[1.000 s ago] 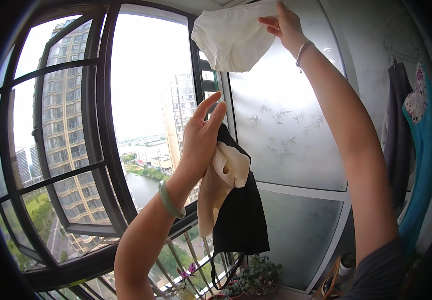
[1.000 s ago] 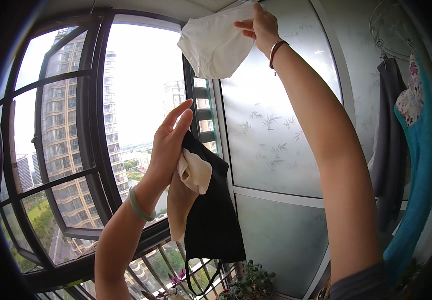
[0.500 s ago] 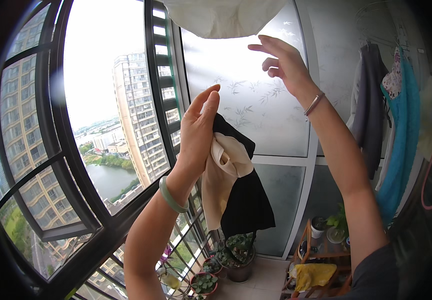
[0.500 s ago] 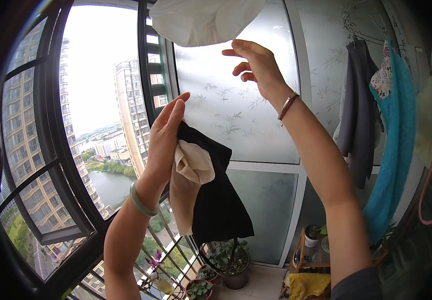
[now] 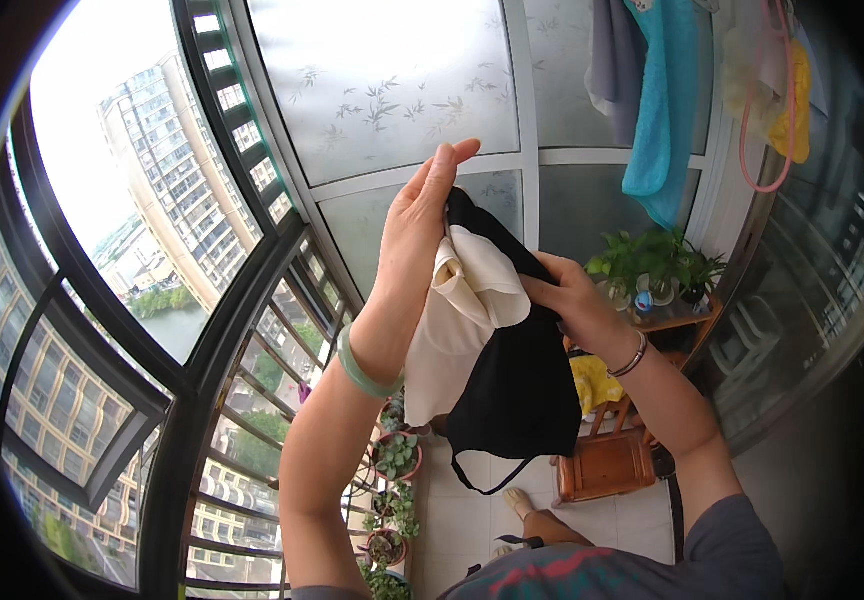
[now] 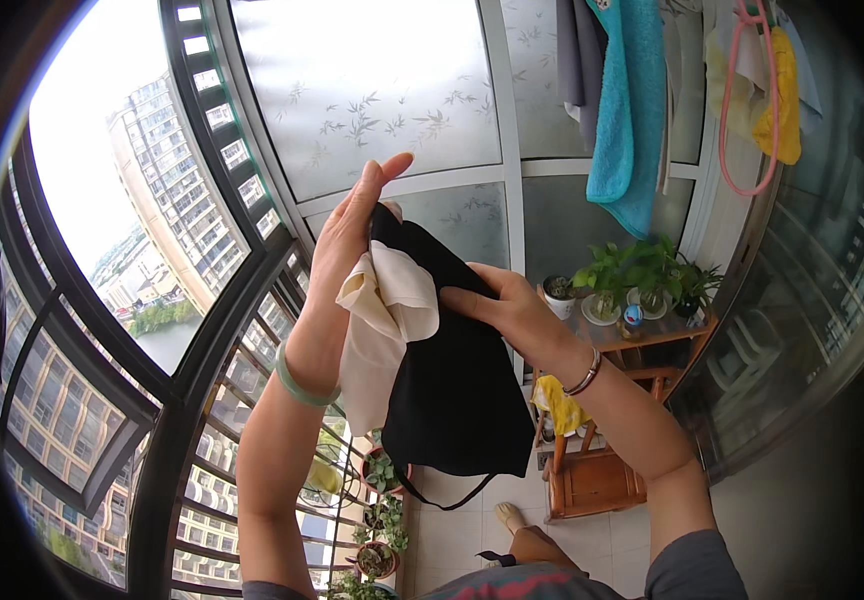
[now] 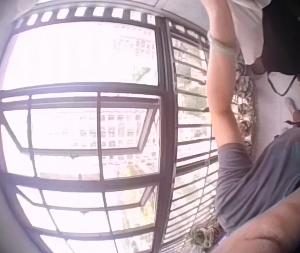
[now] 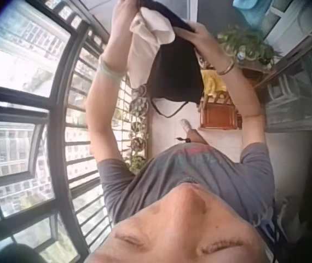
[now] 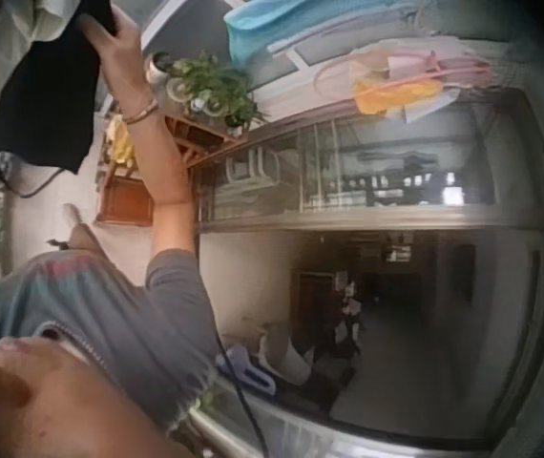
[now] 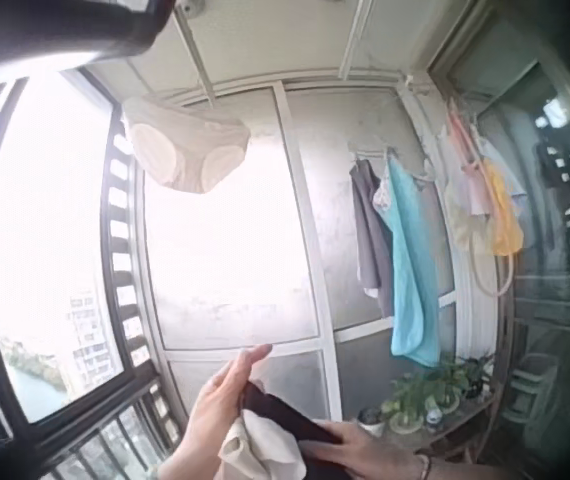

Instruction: The person removes several pieces of clothing from a drying rack on a balcony, including a white top and a black garment. They walk into a bedroom, fold the items, and place them into a wardrobe. The person then returns to the balcony and handles a small plastic bag containing a plant cutting.

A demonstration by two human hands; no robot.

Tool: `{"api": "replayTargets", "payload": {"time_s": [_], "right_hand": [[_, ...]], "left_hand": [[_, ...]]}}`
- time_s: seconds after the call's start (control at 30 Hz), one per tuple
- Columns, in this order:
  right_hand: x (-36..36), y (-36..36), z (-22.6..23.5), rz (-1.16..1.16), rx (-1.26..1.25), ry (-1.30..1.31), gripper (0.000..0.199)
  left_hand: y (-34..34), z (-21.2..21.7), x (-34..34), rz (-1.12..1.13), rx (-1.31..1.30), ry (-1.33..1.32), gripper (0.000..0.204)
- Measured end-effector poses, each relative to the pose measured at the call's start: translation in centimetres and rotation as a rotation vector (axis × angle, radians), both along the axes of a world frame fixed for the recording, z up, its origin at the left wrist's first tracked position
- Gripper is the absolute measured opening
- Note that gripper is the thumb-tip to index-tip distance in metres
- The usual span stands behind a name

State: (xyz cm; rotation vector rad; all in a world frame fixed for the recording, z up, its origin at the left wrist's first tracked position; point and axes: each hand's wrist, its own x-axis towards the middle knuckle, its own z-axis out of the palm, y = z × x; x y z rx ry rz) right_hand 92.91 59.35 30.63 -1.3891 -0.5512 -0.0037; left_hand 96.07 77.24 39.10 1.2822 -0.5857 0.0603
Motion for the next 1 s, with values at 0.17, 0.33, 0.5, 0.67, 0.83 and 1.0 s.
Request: {"api": "replayTargets", "payload": {"time_s": [0.17,0.33,0.5,0.67,0.83,1.0], "right_hand": [[-8.2,-2.9,-4.6,-0.208,0.292,0.255,0.036],[-17.1,-10.5,-8.7,-0.456,0.427,0.401,0.036],[-27.8,-19.8,-11.5,-0.600,0.591,0.472,0.039],[-40.5,-29.2,-13.1,-0.944,0.654,0.498,0.039],[-53.8,-37.2,-13.7,-1.151,0.707,0.535,0.043],[-63.1,-42.4,-16.3,-1.434,0.365,0.237,0.063]], "left_hand": [[-4.4,-6.5,-3.4,-0.179,-0.008,0.317,0.048],[-11.0,-14.2,-6.7,-0.388,0.064,0.512,0.050],[-21.1,-19.4,-15.1,-0.653,0.134,0.667,0.061],[-32.4,-22.3,-26.8,-1.051,0.397,0.478,0.061],[-44.5,-25.1,-38.5,-1.379,0.544,0.475,0.018],[-53.4,-27.8,-44.3,-1.415,0.519,0.543,0.013]]}}
